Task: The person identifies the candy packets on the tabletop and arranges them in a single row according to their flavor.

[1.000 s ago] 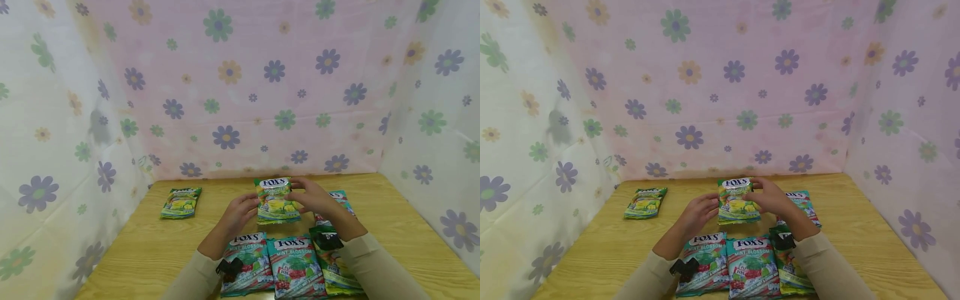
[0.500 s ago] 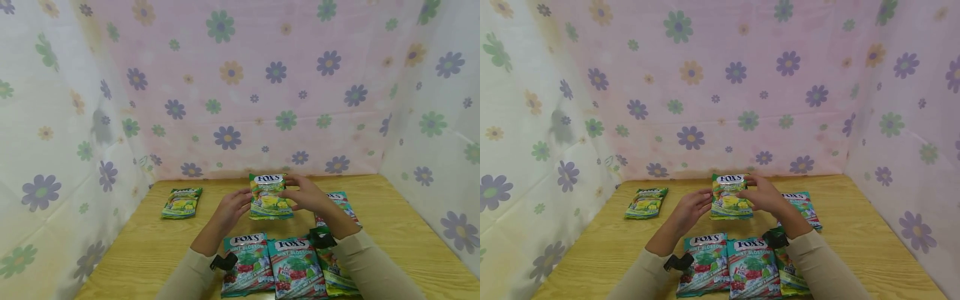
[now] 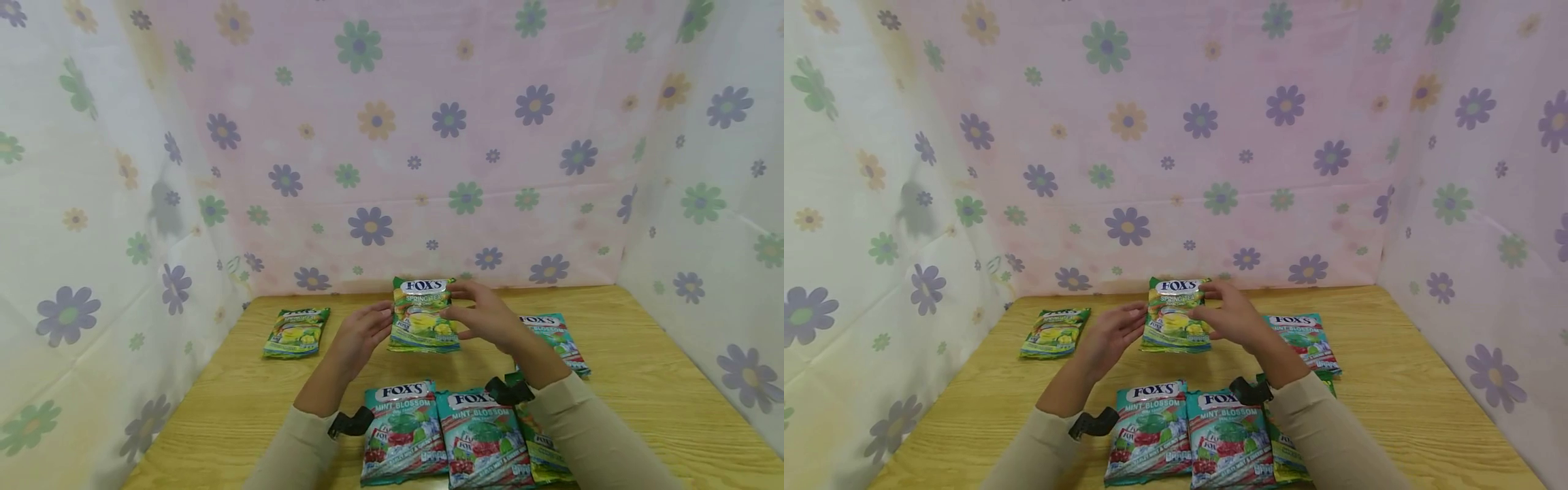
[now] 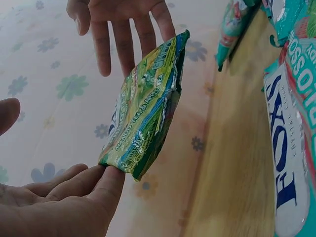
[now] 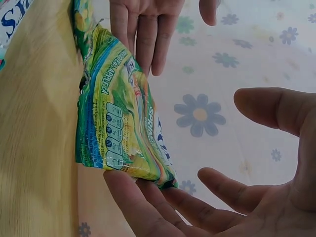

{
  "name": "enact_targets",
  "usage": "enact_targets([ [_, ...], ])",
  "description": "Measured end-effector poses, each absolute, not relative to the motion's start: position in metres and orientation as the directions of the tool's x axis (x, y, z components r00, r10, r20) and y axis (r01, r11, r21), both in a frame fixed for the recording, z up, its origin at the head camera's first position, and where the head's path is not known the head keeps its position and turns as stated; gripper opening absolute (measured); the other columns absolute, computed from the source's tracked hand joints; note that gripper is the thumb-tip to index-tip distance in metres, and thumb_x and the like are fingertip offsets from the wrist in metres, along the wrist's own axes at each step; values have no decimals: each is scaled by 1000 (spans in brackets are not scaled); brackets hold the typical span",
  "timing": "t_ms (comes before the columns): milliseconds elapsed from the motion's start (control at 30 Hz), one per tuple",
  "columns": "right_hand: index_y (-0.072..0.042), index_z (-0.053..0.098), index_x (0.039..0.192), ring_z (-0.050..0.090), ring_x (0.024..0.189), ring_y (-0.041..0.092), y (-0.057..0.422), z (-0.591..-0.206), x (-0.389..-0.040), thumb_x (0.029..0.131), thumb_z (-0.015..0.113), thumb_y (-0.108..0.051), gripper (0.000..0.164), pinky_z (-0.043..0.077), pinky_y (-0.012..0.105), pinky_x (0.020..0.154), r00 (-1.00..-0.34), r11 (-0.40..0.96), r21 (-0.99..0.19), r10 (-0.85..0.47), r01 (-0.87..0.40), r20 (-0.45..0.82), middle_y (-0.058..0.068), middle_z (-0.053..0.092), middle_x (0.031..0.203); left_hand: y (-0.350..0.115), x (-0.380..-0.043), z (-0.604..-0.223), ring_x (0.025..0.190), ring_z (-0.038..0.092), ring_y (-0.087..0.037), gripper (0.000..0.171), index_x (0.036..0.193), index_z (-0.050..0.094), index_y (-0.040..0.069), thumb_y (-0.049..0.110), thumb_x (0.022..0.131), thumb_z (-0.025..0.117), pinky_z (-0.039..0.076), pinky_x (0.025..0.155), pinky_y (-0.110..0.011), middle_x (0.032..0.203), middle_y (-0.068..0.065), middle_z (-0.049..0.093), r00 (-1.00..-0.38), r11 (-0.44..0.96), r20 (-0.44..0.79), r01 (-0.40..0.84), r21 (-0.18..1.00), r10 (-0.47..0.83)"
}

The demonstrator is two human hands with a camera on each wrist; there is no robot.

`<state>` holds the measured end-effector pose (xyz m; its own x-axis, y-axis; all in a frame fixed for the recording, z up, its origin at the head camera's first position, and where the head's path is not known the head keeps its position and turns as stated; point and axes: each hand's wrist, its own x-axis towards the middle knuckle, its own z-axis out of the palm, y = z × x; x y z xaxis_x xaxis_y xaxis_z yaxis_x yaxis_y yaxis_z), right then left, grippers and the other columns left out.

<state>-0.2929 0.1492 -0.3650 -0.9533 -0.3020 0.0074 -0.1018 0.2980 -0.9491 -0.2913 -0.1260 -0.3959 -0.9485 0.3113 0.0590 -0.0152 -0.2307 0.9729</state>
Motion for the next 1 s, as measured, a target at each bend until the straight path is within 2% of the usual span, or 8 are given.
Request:
enact_targets([
  [333, -11, 44, 154, 51, 136, 44, 125, -367, -301, 99, 69, -23, 61, 60, 58, 93, -955, 226, -969, -296, -98, 28, 18, 39, 159, -149, -298, -389, 153, 34, -39, 53, 156, 33, -10, 15, 110, 46, 30, 125, -49, 161, -27, 36, -951, -220, 92, 27, 975, 294],
  [533, -10, 48, 150, 54, 135, 42, 111, -368, -307, 99, 69, -22, 56, 63, 51, 88, -958, 192, -976, -283, -106, 48, 17, 42, 157, -159, -301, -385, 153, 35, -37, 50, 154, 35, -10, 12, 111, 44, 30, 125, -46, 161, -26, 37, -957, -214, 118, 61, 975, 265],
  [700, -9, 50, 147, 57, 132, 40, 101, -369, -311, 100, 68, -21, 52, 61, 54, 91, -960, 150, -983, -275, -103, 59, 17, 43, 156, -166, -302, -383, 152, 36, -36, 51, 154, 36, -9, 13, 110, 47, 31, 125, -45, 161, -25, 38, -965, -219, 114, 62, 974, 235],
  [900, -8, 51, 147, 60, 129, 37, 87, -372, -316, 98, 69, -19, 53, 63, 49, 87, -958, 99, -990, -278, -97, 66, 15, 43, 156, -177, -304, -381, 152, 36, -36, 52, 156, 33, -9, 12, 111, 46, 30, 125, -45, 162, -25, 36, -971, -207, 126, 83, 975, 204],
  [1000, -8, 51, 146, 60, 129, 36, 80, -375, -319, 99, 69, -20, 52, 62, 52, 90, -960, 83, -992, -272, -97, 71, 14, 44, 155, -184, -306, -382, 152, 37, -35, 51, 156, 34, -9, 11, 111, 45, 30, 125, -45, 162, -26, 36, -973, -211, 129, 88, 973, 190],
])
